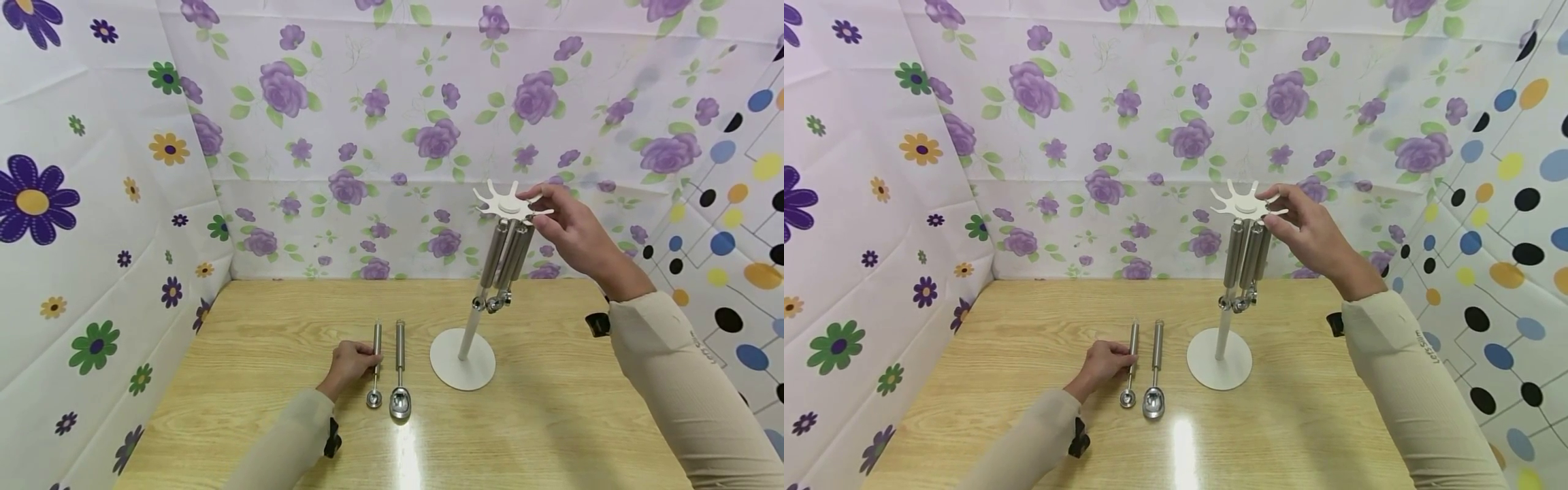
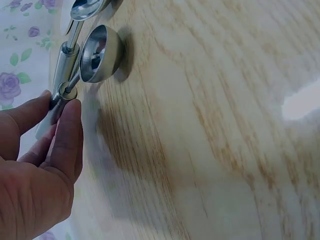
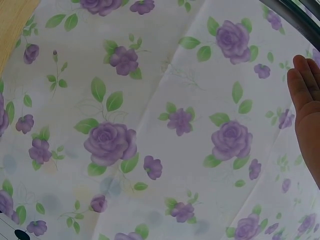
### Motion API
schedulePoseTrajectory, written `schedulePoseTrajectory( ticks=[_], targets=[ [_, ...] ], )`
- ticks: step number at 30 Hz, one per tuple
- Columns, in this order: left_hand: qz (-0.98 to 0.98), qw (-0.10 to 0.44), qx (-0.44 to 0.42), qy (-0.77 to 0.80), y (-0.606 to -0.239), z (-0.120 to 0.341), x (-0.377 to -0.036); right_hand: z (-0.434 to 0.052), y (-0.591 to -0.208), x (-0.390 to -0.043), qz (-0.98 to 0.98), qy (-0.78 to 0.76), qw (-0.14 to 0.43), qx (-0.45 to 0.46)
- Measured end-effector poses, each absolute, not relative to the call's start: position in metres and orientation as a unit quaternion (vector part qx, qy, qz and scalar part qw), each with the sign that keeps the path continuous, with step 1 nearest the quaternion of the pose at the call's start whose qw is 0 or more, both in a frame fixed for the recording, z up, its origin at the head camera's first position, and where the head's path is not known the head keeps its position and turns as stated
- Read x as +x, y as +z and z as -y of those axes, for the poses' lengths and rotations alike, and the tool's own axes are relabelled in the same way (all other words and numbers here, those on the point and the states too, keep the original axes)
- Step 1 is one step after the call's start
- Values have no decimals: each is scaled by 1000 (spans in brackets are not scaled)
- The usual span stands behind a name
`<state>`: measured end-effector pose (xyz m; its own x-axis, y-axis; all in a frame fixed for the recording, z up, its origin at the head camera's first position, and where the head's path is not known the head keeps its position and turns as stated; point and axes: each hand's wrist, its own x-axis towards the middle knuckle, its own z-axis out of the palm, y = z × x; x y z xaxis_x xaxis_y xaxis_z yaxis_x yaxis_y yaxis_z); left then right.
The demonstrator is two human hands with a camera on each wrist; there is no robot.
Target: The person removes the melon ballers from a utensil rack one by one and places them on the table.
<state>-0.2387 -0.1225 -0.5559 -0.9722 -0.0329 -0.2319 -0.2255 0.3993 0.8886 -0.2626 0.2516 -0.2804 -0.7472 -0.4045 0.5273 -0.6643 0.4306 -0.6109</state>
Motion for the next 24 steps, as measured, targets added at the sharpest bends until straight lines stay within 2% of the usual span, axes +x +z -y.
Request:
schedulePoseTrajectory(
  ticks=[15, 24],
  targets=[
    [-840, 108, -109, 520, -557, 122, -244, -252, -281, -264, 836, 424, 146, 316],
    [-853, 117, -82, 501, -555, 123, -243, -252, -280, -263, 832, 420, 154, 329]
  ],
)
